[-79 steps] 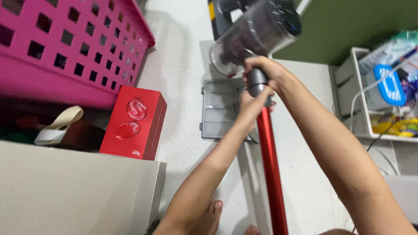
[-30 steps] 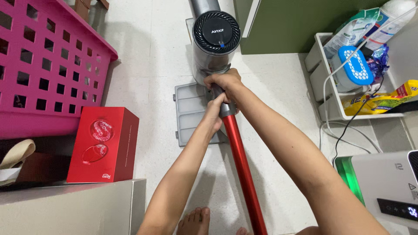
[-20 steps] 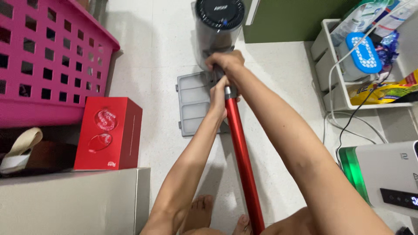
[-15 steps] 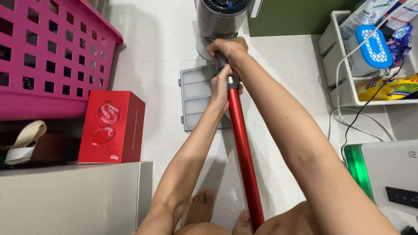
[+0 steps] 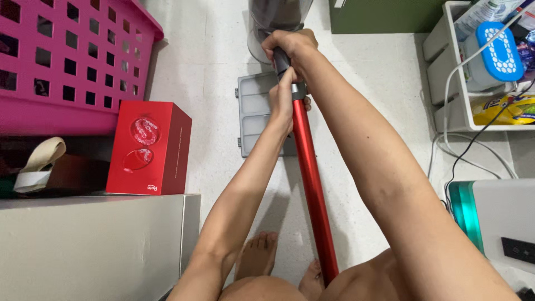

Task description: The person detaches the dustbin from a cordless vacuum cleaner and removes the filter. They then use the handheld vacuum unit to clean the filter and the floor area around a bed before reattaching the filter to the dustbin.

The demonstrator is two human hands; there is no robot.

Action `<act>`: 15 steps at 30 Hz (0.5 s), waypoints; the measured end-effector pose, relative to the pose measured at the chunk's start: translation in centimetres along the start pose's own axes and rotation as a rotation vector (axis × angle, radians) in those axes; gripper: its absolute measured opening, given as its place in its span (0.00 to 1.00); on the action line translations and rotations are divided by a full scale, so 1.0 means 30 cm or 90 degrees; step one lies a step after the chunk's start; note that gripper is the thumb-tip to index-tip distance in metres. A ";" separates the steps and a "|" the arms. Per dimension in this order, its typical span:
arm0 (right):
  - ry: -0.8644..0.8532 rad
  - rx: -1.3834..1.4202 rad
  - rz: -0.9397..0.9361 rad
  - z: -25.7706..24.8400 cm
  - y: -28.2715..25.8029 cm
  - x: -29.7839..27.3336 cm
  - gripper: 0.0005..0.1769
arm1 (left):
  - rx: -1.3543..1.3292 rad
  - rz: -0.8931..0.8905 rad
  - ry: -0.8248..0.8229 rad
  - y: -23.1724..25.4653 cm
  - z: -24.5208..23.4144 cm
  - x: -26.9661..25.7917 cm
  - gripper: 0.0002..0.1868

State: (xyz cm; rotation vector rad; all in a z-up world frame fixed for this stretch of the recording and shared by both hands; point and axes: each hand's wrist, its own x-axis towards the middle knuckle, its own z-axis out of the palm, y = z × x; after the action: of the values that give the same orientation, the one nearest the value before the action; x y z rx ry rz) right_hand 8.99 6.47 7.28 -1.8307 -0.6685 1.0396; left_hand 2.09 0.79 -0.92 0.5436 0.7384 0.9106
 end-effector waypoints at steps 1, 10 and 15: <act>0.002 0.010 0.007 0.000 0.003 0.004 0.07 | -0.004 -0.005 0.000 -0.007 0.005 -0.004 0.18; 0.006 0.015 -0.015 -0.029 0.022 0.048 0.08 | 0.022 0.008 -0.008 -0.019 0.015 -0.016 0.18; 0.038 -0.044 -0.056 -0.040 0.070 0.104 0.12 | 0.001 0.005 -0.073 -0.125 -0.049 0.034 0.19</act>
State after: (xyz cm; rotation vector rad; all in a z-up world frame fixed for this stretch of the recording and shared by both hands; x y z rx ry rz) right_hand 11.64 7.45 4.52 -1.8673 -0.7508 0.9097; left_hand 3.28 -0.08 -4.81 0.5953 0.6343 0.8792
